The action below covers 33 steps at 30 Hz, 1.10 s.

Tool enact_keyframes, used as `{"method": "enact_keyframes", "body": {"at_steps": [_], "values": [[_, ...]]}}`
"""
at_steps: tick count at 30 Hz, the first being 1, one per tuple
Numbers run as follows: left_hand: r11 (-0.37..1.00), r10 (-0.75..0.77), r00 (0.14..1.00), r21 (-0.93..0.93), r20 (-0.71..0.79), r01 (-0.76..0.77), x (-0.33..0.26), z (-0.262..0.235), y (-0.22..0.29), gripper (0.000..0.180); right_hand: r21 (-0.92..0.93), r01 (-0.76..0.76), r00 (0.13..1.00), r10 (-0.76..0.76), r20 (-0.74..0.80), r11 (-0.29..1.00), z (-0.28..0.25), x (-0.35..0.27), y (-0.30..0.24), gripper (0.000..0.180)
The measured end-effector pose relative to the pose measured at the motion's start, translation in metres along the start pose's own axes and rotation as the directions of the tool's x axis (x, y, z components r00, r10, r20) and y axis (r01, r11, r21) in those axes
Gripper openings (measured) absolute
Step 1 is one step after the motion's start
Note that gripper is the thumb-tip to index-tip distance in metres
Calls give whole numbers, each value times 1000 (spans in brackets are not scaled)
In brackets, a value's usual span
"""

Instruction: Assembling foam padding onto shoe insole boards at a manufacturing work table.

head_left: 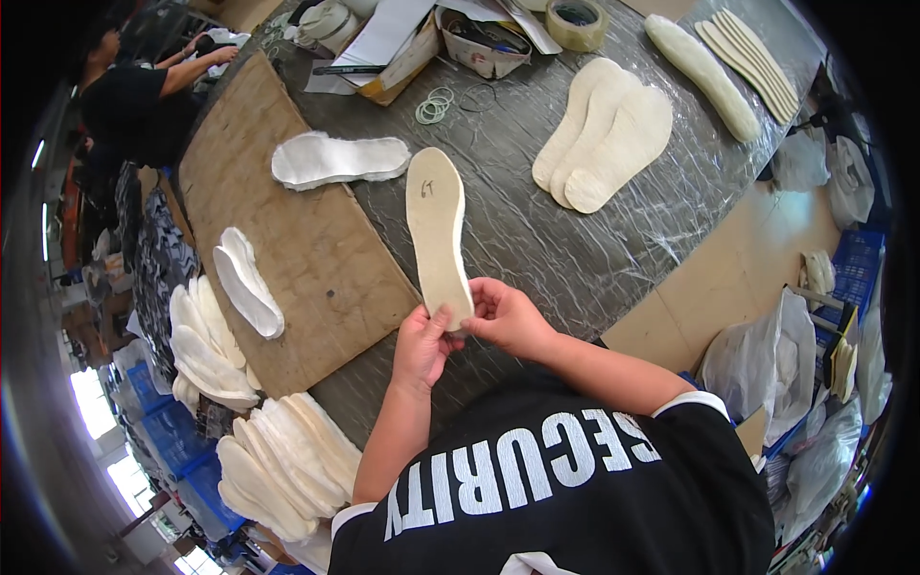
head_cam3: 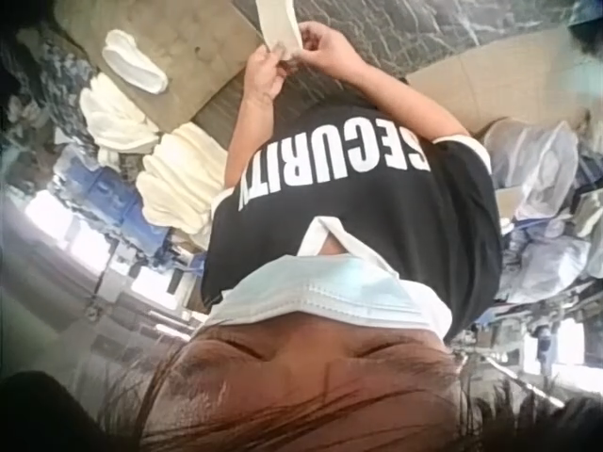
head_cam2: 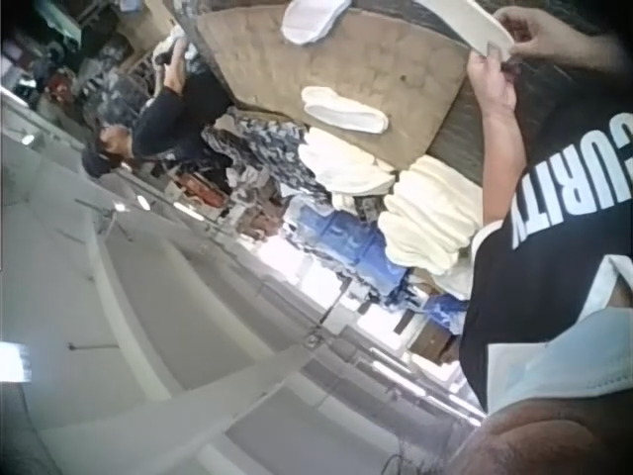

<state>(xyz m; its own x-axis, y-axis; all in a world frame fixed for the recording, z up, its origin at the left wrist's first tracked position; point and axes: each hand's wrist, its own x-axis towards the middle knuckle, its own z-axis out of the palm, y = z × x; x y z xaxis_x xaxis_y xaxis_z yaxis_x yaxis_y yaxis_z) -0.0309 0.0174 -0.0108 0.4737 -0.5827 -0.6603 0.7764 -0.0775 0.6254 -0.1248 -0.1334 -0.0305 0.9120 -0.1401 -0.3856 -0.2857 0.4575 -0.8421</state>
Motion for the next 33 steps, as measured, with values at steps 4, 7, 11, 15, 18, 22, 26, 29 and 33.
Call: {"method": "enact_keyframes", "body": {"at_steps": [4, 7, 11, 15, 18, 22, 26, 29, 33], "values": [[991, -20, 1000, -135, 22, 23, -4, 14, 5, 36, 188, 5, 992, -29, 124, 982, -3, -2, 5, 51], [982, -46, 983, -175, 176, 77, 1, -11, -3, 39, 411, -113, 990, 69, 121, 904, -8, -4, 2, 36], [938, -21, 943, -319, 333, 133, 2, -19, -11, 41, 547, -223, 974, 165, 154, 807, -16, -2, 3, 24], [941, -51, 942, -301, 332, 157, 0, -16, -15, 40, 356, -258, 963, 208, 174, 898, -18, 7, 3, 23], [974, -85, 970, -187, 226, 129, -3, -10, -17, 41, 38, -95, 993, 92, 69, 995, -4, 10, -4, 25], [956, -90, 953, -243, 288, 163, -8, -15, -21, 42, -233, 101, 993, -86, 76, 967, -2, 4, -14, 25], [986, -95, 958, -108, 269, 128, -18, -30, -23, 35, -782, 315, 919, -380, 109, 538, -18, -10, -37, 32], [983, -146, 989, 119, 15, 143, -25, -34, -30, 32, -886, 363, 812, -564, 149, 289, -31, 0, -35, 50], [988, -102, 981, 99, -167, 120, -30, -37, -43, 24, -927, 371, 792, -503, 347, -55, -17, 38, -29, 79]]}}
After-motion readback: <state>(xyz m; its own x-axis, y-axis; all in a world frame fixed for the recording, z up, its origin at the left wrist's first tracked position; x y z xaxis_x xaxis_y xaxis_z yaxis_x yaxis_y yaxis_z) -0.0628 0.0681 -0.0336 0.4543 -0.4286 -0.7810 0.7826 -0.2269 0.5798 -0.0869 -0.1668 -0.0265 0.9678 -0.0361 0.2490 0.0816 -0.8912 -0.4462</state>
